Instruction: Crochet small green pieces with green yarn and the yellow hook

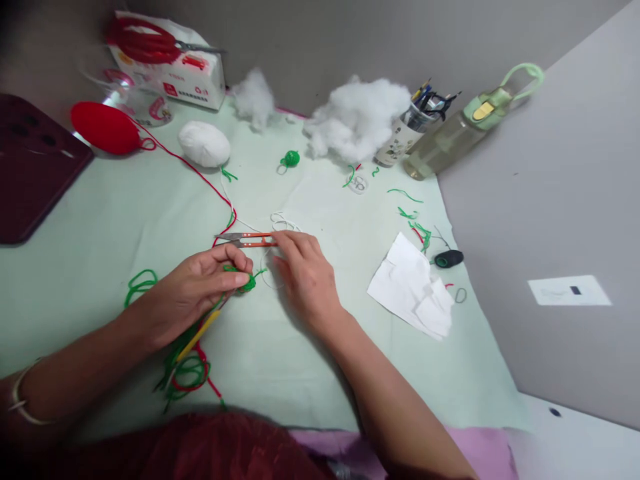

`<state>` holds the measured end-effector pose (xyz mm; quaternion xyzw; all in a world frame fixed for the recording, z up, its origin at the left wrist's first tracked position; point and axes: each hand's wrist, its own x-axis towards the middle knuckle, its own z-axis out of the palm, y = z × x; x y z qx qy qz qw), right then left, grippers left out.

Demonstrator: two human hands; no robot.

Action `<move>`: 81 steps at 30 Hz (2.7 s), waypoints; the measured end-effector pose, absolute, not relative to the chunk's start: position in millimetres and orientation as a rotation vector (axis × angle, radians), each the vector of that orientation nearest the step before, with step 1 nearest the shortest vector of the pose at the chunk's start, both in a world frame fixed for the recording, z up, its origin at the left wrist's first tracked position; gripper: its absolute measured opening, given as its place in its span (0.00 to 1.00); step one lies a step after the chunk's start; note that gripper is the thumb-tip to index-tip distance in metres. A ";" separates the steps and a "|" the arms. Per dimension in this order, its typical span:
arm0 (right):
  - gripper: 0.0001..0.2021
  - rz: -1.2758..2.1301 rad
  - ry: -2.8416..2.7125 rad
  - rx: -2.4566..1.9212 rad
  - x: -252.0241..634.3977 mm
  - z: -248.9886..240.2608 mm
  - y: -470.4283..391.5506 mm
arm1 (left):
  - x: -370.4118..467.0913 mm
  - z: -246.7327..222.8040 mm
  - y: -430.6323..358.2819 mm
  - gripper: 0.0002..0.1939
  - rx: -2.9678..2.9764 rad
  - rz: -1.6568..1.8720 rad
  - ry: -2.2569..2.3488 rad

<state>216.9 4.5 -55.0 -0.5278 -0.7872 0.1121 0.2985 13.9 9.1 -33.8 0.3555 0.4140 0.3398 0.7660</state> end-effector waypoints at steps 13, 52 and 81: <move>0.13 0.093 -2.282 -1.540 220.6 -51.9 8.7 | 7.7 -34.0 14.3 0.09 0.633 0.919 0.886; 0.25 0.969 -1.733 -1.549 216.9 -20.4 -15.4 | 3.6 -35.8 5.4 0.15 0.692 1.068 0.818; 0.09 0.280 -2.072 -0.908 180.2 -22.2 -46.5 | 7.7 -27.8 -3.3 0.16 0.784 1.013 0.776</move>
